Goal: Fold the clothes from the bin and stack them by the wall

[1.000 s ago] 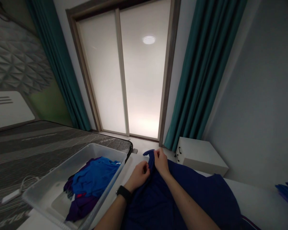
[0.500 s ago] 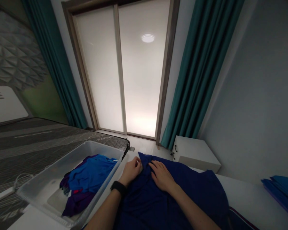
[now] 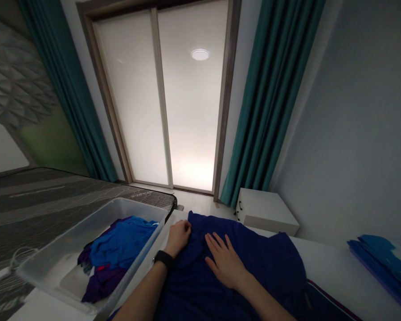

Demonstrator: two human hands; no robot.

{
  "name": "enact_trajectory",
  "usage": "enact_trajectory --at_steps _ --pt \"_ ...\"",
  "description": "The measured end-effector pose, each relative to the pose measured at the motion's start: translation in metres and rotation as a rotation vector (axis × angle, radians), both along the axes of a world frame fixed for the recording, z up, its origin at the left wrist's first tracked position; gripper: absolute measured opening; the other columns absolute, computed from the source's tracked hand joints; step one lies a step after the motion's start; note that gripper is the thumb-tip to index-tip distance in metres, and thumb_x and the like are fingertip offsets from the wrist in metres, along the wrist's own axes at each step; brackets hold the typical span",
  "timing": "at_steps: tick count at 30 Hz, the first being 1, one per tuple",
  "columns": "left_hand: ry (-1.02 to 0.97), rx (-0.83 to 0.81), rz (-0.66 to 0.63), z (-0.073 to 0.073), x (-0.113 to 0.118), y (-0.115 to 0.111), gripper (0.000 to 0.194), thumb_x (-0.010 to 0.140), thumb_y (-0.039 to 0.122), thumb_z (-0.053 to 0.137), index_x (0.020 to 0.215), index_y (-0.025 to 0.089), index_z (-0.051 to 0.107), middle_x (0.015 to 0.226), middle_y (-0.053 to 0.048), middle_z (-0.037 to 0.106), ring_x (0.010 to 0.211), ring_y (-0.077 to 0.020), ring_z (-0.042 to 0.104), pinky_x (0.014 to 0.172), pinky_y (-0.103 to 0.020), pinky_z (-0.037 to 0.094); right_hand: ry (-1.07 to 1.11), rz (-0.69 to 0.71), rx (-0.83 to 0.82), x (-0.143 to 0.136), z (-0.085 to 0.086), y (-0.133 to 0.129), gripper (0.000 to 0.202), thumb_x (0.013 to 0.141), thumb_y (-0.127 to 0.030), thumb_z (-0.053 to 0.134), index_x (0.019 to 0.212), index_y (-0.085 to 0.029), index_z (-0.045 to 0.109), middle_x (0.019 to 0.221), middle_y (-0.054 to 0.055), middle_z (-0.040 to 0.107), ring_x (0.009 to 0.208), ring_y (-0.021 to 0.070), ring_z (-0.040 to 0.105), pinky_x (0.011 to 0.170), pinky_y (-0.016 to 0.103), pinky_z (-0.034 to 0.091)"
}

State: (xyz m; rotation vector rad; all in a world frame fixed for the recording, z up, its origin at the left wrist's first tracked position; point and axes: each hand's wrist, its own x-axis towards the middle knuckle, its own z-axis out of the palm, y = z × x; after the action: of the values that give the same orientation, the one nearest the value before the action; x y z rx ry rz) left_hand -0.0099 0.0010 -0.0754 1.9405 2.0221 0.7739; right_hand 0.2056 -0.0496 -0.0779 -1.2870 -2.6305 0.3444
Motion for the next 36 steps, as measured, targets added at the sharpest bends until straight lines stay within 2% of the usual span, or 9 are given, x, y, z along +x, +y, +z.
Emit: enact_trajectory --at_steps 6,10,13,17,21,24,27,32,36 --pt "0.026 0.032 0.1 0.002 -0.011 -0.005 0.018 0.086 0.011 0.045 0.084 0.018 0.062 0.086 -0.005 0.068 0.079 -0.0175 0.061 0.07 -0.026 0.037 0.01 -0.017 -0.08 0.015 0.008 -0.013 0.055 0.097 -0.043 0.04 0.15 -0.027 0.035 0.158 0.004 0.026 0.147 0.0268 0.018 0.119 0.057 0.007" --pt "0.087 -0.013 0.054 0.004 -0.007 -0.009 0.013 0.08 0.013 0.054 0.073 0.02 0.063 0.079 -0.001 0.068 0.081 -0.0195 0.062 0.076 -0.03 0.036 0.161 -0.005 -0.218 0.031 0.022 -0.014 0.047 0.099 -0.039 0.035 0.142 -0.025 0.05 0.149 0.005 0.046 0.141 0.0218 0.036 0.119 0.045 0.02" --pt "0.138 -0.023 0.043 0.008 -0.006 -0.01 0.014 0.08 0.014 0.054 0.074 0.021 0.065 0.082 -0.003 0.068 0.087 -0.0224 0.062 0.081 -0.034 0.036 0.233 -0.069 -0.133 0.048 0.027 -0.009 0.044 0.099 -0.033 0.032 0.135 -0.023 0.057 0.137 0.006 0.059 0.13 0.0206 0.049 0.117 0.041 0.027" --pt "0.198 0.06 0.071 0.024 0.001 -0.013 0.019 0.085 0.015 0.049 0.093 0.018 0.066 0.103 -0.011 0.065 0.106 -0.0286 0.055 0.09 -0.04 0.036 0.129 -0.188 0.039 0.075 0.019 -0.006 0.044 0.095 -0.024 0.034 0.13 -0.021 0.06 0.137 0.009 0.057 0.129 0.023 0.048 0.111 0.04 0.034" --pt "0.217 0.172 -0.206 0.035 0.032 -0.024 0.028 0.09 0.019 0.046 0.111 0.019 0.064 0.111 -0.01 0.064 0.108 -0.0261 0.055 0.096 -0.038 0.038 0.045 -0.302 0.125 0.09 0.01 -0.009 0.044 0.092 -0.025 0.038 0.131 -0.019 0.059 0.141 0.011 0.052 0.132 0.0261 0.044 0.108 0.041 0.037" --pt "0.224 0.126 -0.38 0.024 0.06 -0.038 0.04 0.09 0.025 0.049 0.129 0.022 0.057 0.127 -0.01 0.06 0.119 -0.0266 0.052 0.101 -0.038 0.038 0.016 -0.391 0.196 0.097 0.008 -0.012 0.043 0.092 -0.026 0.038 0.128 -0.02 0.061 0.137 0.011 0.056 0.128 0.0268 0.047 0.108 0.042 0.036" --pt "0.283 0.062 -0.396 0.005 0.073 -0.045 0.047 0.09 0.032 0.053 0.136 0.023 0.054 0.141 -0.012 0.053 0.132 -0.0308 0.044 0.109 -0.046 0.032 -0.024 -0.491 0.198 0.112 0.003 -0.015 0.044 0.095 -0.031 0.035 0.128 -0.02 0.06 0.127 0.012 0.061 0.119 0.0275 0.054 0.101 0.042 0.042" --pt "0.338 0.071 -0.312 -0.012 0.062 -0.033 0.046 0.094 0.039 0.049 0.137 0.025 0.054 0.147 -0.01 0.048 0.139 -0.0329 0.037 0.113 -0.053 0.025 -0.137 -0.626 0.185 0.157 -0.017 -0.012 0.052 0.097 -0.044 0.033 0.136 -0.018 0.055 0.138 0.014 0.055 0.131 0.0308 0.046 0.11 0.048 0.032" --pt "0.379 0.066 -0.308 -0.013 0.059 -0.014 0.048 0.096 0.04 0.045 0.141 0.024 0.051 0.151 -0.009 0.043 0.142 -0.0291 0.034 0.115 -0.05 0.023 -0.204 -0.618 0.119 0.178 -0.012 0.003 0.055 0.099 -0.041 0.028 0.142 -0.013 0.048 0.146 0.014 0.048 0.138 0.0283 0.038 0.115 0.048 0.024"
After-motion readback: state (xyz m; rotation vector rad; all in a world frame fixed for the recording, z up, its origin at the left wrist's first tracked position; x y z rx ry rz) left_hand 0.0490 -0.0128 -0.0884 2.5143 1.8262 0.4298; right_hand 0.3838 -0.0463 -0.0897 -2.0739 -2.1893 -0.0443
